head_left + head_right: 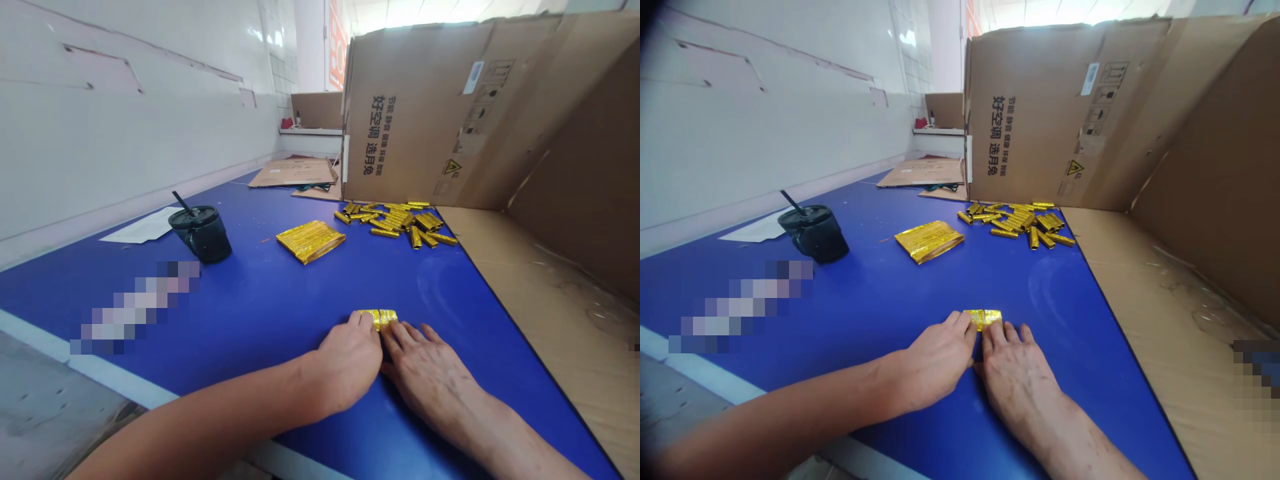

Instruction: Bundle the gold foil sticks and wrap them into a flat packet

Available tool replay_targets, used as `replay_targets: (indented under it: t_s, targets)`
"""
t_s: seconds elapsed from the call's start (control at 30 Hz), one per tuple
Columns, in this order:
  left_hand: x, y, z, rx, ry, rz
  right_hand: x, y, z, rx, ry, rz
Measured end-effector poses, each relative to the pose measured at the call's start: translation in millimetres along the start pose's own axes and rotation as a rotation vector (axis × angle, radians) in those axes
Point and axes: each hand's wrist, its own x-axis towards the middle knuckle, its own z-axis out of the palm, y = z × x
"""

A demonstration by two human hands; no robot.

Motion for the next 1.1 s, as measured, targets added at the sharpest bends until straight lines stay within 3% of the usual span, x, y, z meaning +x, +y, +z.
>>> replay_targets:
  t_s: [0.3, 0.47, 0.67, 0.83, 0.93, 1.1]
  targets:
    - [-2.5, 9.5, 9.6, 0.291, -0.062, 0.088, -3.3, -1.4, -1.7, -0.062, -0.060, -0.033]
    - [-4.6, 12.7, 7.8, 0.272, -0.069, 0.068, -5.0, 0.5, -2.7, -0.047, -0.005, -0.026]
    - [-7.4, 14.7, 8.6, 0.283, -0.066, 0.054, -7.2, 3.7, -2.6, -0.078, -0.026, -0.013]
    - [-1.2, -1.6, 11.0, 0.190, -0.037, 0.018, -7.2, 2.9, -1.0, -0.084, 0.022, -0.036]
    - [6.4, -19.1, 11.1, 0.182, 0.026, 0.044, -7.0, -1.7, 0.2, -0.108, 0.060, -0.070]
    - [15.6, -38.1, 7.1, 0.156, 0.028, 0.078, -10.9, -10.5, -2.5, -0.018, 0.088, -0.165]
